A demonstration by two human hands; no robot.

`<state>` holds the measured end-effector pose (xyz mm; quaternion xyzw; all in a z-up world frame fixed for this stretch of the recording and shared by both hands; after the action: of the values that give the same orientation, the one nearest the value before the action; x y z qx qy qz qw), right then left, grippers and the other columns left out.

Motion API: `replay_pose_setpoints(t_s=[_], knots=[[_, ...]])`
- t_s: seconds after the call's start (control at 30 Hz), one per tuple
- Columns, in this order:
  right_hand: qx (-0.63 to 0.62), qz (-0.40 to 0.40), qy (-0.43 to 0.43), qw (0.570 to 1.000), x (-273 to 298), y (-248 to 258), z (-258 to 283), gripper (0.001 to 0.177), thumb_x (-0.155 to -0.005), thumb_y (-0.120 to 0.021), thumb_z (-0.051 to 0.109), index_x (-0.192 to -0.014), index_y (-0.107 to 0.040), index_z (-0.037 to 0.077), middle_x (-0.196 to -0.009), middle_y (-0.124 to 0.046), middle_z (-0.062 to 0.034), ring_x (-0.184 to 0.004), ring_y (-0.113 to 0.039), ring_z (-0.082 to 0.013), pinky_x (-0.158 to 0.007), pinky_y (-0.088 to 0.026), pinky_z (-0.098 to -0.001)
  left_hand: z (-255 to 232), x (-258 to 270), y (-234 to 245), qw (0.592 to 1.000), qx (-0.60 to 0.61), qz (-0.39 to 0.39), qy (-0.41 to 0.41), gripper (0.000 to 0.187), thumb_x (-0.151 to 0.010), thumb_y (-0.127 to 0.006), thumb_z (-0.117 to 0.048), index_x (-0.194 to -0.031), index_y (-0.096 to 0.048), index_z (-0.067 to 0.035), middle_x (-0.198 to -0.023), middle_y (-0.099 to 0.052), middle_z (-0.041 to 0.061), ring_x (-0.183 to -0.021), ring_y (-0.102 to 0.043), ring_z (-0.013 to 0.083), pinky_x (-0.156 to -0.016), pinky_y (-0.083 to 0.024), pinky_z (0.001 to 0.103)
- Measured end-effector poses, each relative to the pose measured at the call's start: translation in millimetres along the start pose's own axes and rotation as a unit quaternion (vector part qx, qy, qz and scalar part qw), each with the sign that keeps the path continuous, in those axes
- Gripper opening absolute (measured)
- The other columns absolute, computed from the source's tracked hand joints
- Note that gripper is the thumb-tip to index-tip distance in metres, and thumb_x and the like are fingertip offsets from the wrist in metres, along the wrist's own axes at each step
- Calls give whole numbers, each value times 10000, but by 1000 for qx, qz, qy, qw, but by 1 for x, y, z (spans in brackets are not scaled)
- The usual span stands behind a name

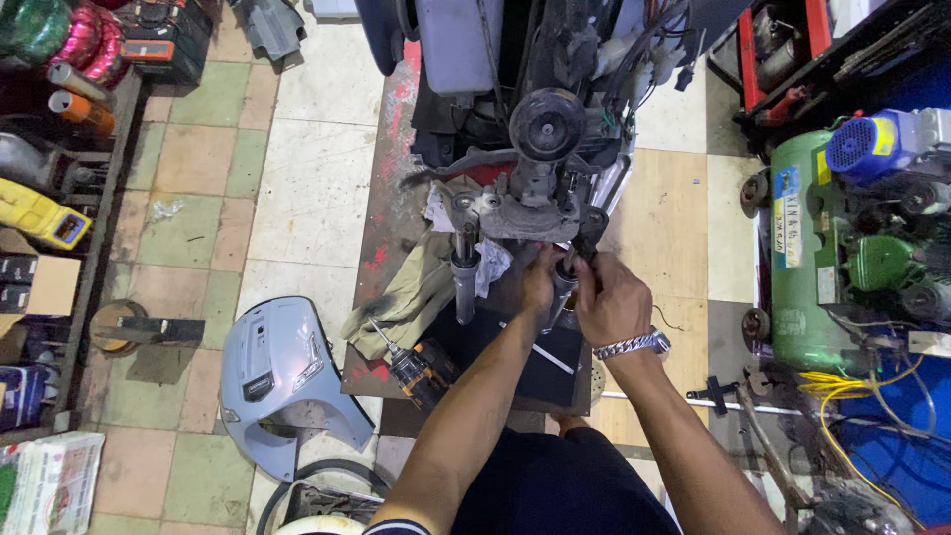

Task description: The person uses a power drill to remove bolts from a motorcycle component, replaces a silver fork-like part, and applies grease to small metal pins before reassembling the unit.

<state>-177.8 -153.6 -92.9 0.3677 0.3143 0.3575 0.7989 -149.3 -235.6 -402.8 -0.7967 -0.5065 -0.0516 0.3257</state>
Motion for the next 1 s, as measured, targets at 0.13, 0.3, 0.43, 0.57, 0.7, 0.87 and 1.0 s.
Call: replay_pose_setpoints(t_s=[0.13, 0.3, 0.43, 0.57, 0.7, 0.87, 1.0], knots=[[-12, 23, -2, 1000, 0, -3, -6, 301, -1004, -693, 256, -851, -607, 12, -695, -649, -211, -636, -652, -406, -577, -504, -485, -4, 7, -2, 998, 41, -24, 32, 564, -1046, -494, -521, -1041, -754, -21, -927, -730, 40, -803, -657, 134, -766, -518, 302], [-35, -52, 84, 995, 3, 9, 3, 246, -1003, -666, 225, -884, -616, 17, -725, -645, -204, -646, -650, -398, -570, -500, -461, -10, 19, -10, 997, 54, -13, 56, 548, -1025, -480, -533, -1035, -731, -47, -865, -710, 58, -734, -653, 170, -681, -525, 329], [0, -15, 23, 1000, 2, -3, -7, 308, -1064, -690, 239, -853, -641, 19, -672, -628, -198, -611, -640, -379, -561, -486, -447, 11, -3, 3, 998, 49, -19, 17, 521, -1033, -497, -520, -1073, -746, -64, -989, -732, 42, -888, -667, 131, -794, -521, 278], [-74, 64, -30, 995, 19, -3, -17, 302, -923, -731, 270, -1057, -696, 2, -599, -652, -141, -467, -641, -260, -455, -481, -378, 26, -1, 29, 996, 6, -82, -30, 439, -995, -490, -361, -1337, -628, -123, -1053, -671, 117, -890, -615, 182, -768, -502, 367], [-69, 143, -107, 981, 76, -18, -39, 264, -978, -680, 301, -1064, -745, 61, -580, -669, -122, -482, -649, -195, -485, -477, -354, -29, 127, 77, 989, 9, -65, 133, 690, -1009, -488, -529, -1484, -536, -32, -1318, -678, 192, -1136, -637, 255, -923, -463, 359], [-168, 274, 15, 947, 118, -99, 0, 222, -971, -680, 257, -1051, -712, 53, -759, -706, -131, -628, -695, -231, -578, -515, -358, -186, 258, 123, 964, 257, 69, 9, 875, -992, -297, -695, -1552, -392, -29, -1352, -636, 242, -1202, -654, 329, -1036, -484, 435], [-260, 302, 89, 913, 104, -192, 53, 197, -962, -635, 157, -1119, -668, 43, -969, -721, -159, -792, -726, -289, -677, -558, -380, -216, 274, 168, 949, 309, 56, -29, 870, -1044, -303, -681, -1592, -380, -10, -1327, -647, 266, -1124, -672, 329, -982, -506, 425]])
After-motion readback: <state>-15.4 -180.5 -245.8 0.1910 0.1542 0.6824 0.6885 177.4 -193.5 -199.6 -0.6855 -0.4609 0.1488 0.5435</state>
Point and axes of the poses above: each hand's wrist, its own x-axis away from the middle knuckle, its own y-axis out of the back of the hand, z = x × y, the point moved 8 cm from there along -x, towards the middle knuckle
